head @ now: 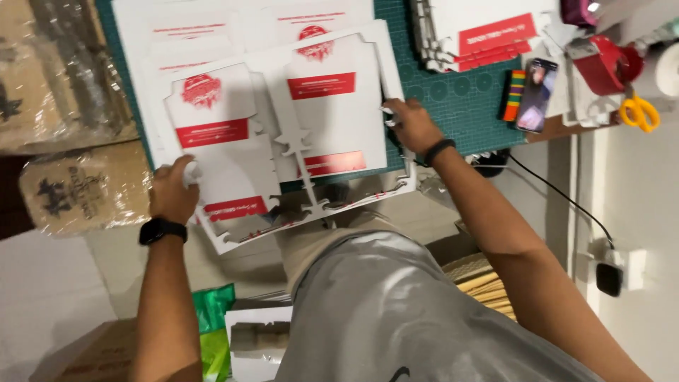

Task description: The person is manually removing the waste cardboard from die-cut packaging sheets and stacking the finished templates.

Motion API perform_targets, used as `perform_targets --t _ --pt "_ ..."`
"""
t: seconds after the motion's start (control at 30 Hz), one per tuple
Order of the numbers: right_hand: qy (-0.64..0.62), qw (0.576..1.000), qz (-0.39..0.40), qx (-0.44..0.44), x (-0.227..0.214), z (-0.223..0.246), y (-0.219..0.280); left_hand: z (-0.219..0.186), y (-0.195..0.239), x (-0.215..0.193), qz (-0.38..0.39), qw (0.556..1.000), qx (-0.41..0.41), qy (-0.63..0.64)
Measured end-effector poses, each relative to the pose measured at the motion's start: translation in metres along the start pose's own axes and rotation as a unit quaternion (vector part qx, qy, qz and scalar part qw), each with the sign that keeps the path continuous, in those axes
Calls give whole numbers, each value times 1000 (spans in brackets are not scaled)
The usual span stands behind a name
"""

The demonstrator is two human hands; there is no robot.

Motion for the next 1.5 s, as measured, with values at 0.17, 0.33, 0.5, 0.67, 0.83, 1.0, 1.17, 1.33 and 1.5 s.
perform_targets --t 0.17,0.33,0.5,0.67,0.83,1.0,1.17,1.33,1.5 --pt "-71 995 64 15 -18 23 5 -40 1 -27 33 999 -23 6" --pt "-90 981 167 28 -15 29 1 -38 2 -29 46 998 -38 -4" --pt "-101 976 190 -31 -41 53 9 -14 -3 -8 18 999 -31 -29" --pt "-77 974 212 10 -48 57 15 -4 -3 2 14 998 -45 -50" --pt "-26 992 108 52 -29 21 0 -20 1 -11 -2 999 -42 -10" --pt "13 995 86 55 -39 44 10 -9 1 3 -18 999 -39 -12" --pt "95 991 90 37 -41 57 9 -8 1 -2 -26 999 -33 13" --pt "96 990 96 37 -50 72 5 4 -2 9 0 999 -40 2" --pt "100 992 79 20 -51 71 5 -8 1 -6 11 998 -50 37"
Point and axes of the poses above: each hand's wrist, its own y-axis away from the middle knuckle, its own x-axis out of the palm, z = x × y, the point moved 8 cm from there along -y, towards the middle knuckle, and after that the axes turned 3 degrees about -z, right-handed, at the moved point
